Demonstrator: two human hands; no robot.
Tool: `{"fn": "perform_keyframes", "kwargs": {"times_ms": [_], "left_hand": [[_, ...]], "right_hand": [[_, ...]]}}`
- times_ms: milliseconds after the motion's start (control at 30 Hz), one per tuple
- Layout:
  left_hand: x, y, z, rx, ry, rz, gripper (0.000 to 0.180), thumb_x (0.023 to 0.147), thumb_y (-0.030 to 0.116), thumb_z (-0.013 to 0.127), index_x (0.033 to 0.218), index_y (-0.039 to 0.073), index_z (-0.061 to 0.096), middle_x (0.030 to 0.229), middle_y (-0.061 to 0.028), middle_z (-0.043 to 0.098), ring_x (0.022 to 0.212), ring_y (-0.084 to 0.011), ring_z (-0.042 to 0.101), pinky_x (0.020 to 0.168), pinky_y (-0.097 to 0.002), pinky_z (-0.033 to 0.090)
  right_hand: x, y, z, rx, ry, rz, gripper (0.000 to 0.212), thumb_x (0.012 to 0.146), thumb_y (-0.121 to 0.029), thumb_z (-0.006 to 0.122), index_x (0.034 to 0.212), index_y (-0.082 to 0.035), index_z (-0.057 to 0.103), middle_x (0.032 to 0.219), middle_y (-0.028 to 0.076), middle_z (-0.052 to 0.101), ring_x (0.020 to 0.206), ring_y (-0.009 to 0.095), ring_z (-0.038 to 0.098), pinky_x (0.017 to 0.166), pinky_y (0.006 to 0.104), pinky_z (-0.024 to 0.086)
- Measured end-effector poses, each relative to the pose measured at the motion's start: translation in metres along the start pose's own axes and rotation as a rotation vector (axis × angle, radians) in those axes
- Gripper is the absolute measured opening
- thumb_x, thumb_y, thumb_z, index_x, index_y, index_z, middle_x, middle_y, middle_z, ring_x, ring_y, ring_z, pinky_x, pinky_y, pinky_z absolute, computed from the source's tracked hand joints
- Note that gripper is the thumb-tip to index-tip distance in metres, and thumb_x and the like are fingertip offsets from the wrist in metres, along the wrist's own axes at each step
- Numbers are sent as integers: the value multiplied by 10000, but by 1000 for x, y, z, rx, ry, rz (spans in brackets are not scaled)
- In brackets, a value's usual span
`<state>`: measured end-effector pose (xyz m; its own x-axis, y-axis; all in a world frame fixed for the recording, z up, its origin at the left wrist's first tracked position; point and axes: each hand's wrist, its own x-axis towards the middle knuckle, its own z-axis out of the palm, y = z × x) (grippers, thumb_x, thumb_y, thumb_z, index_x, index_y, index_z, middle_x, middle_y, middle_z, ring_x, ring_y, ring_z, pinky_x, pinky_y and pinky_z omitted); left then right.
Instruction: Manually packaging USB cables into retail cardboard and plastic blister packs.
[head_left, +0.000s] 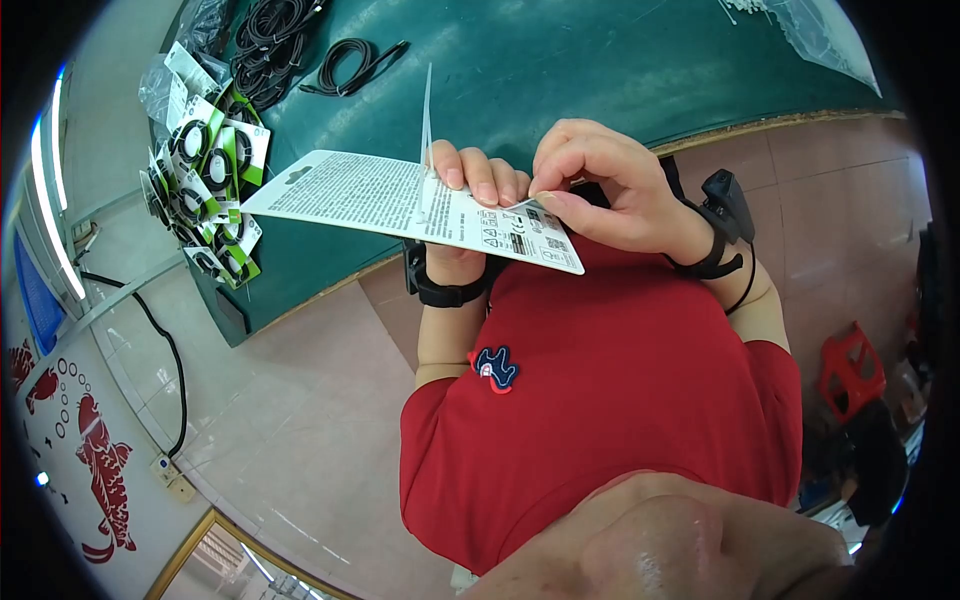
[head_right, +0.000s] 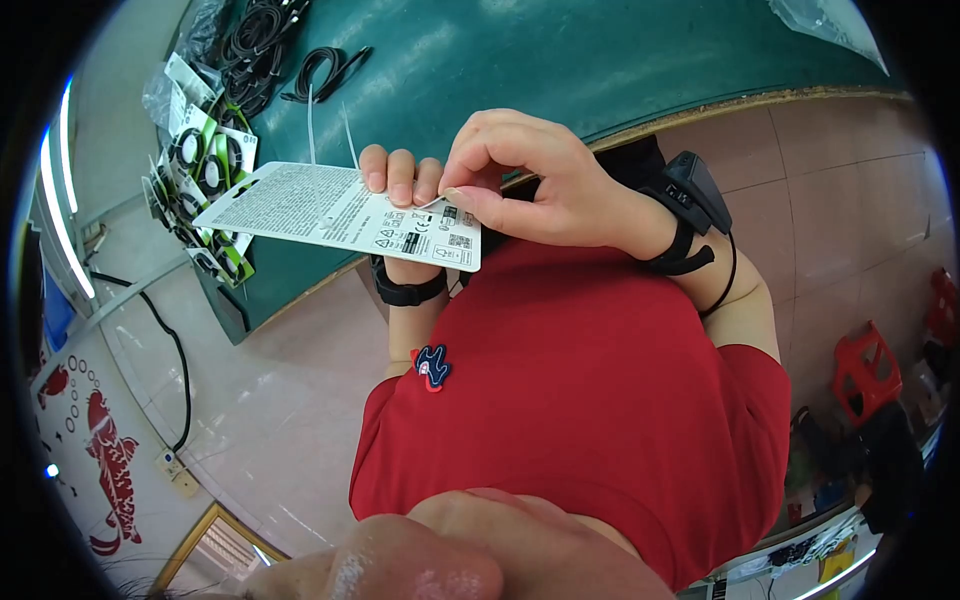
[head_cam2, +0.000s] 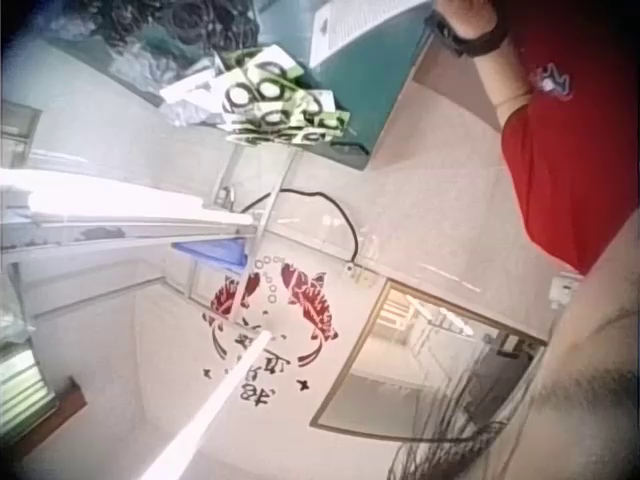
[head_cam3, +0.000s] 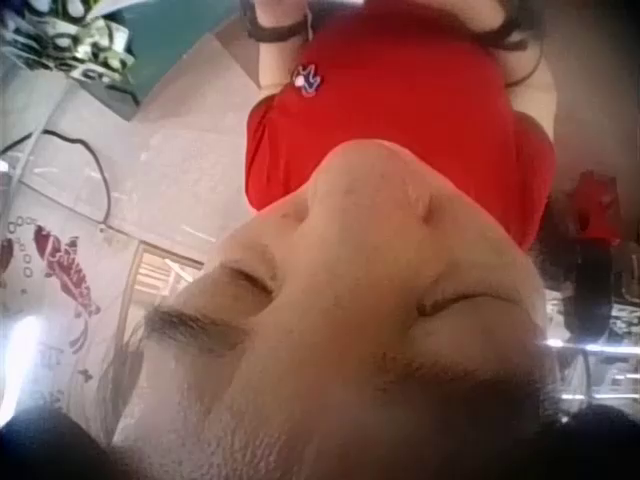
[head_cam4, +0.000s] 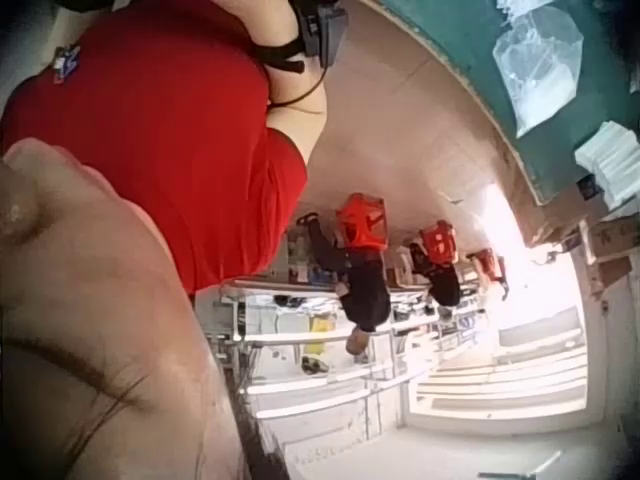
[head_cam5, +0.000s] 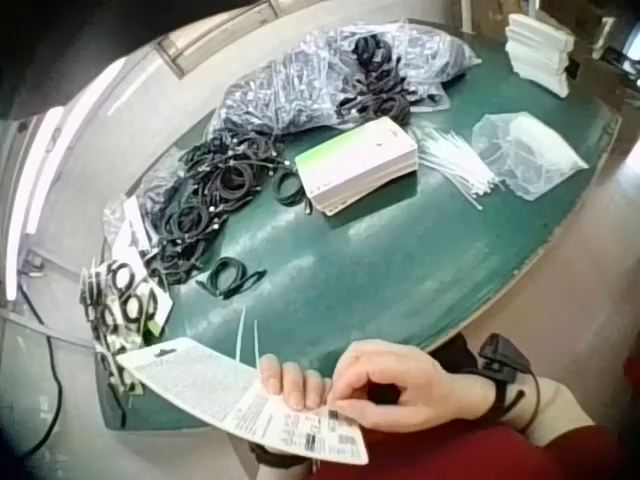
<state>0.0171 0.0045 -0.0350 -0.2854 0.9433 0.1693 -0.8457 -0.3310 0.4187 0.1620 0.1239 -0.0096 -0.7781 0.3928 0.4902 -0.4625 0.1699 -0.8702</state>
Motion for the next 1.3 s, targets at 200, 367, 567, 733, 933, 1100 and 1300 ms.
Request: {"fn": "perform_keyframes", "kwargs": {"times_ms": [200, 367, 567, 733, 933, 1100, 1300], "left_hand": [[1, -2, 6, -85, 4, -3, 182, 960, 300, 546, 925, 123, 519, 808, -93, 627, 774, -247, 621, 733, -412, 526], [0, -2, 6, -103, 2, -25, 179, 970, 295, 526, 921, 123, 522, 817, -90, 626, 769, -243, 610, 736, -426, 540], [0, 0, 9, -84, -6, -8, 156, 976, 270, 517, 921, 125, 534, 836, -74, 626, 779, -222, 601, 743, -388, 502], [1, 26, 6, -121, -43, 111, 148, 967, 267, 530, 922, 127, 540, 845, -57, 625, 787, -205, 602, 752, -363, 453], [-8, 17, 9, 213, -44, 118, 173, 933, 298, 571, 897, 130, 561, 844, -26, 634, 824, -185, 585, 801, -340, 415], [-9, 7, 0, 615, -91, 233, 233, 911, 288, 612, 937, 63, 558, 905, -119, 650, 903, -265, 630, 843, -412, 469], [-11, 5, -20, 1039, 9, 223, 316, 849, 194, 699, 1016, -23, 541, 983, -230, 658, 986, -321, 644, 904, -450, 495]], "right_hand": [[2, 2, -2, 42, -33, -88, 174, 795, 36, 674, 961, -15, 665, 915, 95, 636, 767, 184, 588, 658, 285, 450], [5, 7, -1, 111, -64, -167, 197, 784, 26, 698, 977, -8, 676, 936, 102, 643, 768, 189, 596, 656, 287, 454], [1, 2, -8, 195, 19, -62, 96, 874, -57, 641, 959, -14, 644, 886, 81, 601, 702, 155, 531, 612, 264, 421], [-11, 11, -54, 719, 321, -98, 149, 978, -146, 522, 1024, -16, 580, 915, 47, 514, 662, 106, 422, 569, 190, 368], [-25, 3, -86, 519, 575, 193, 149, 969, -136, 536, 1028, -9, 588, 898, 56, 554, 658, 78, 468, 544, 186, 380], [-12, 4, -66, 248, 316, 508, 126, 941, -103, 579, 1005, -1, 615, 839, 54, 612, 646, 51, 538, 543, 173, 415], [-10, 8, -57, 145, 245, 613, 151, 913, -74, 614, 1035, 11, 638, 814, 44, 641, 652, 45, 581, 553, 169, 447]]}}
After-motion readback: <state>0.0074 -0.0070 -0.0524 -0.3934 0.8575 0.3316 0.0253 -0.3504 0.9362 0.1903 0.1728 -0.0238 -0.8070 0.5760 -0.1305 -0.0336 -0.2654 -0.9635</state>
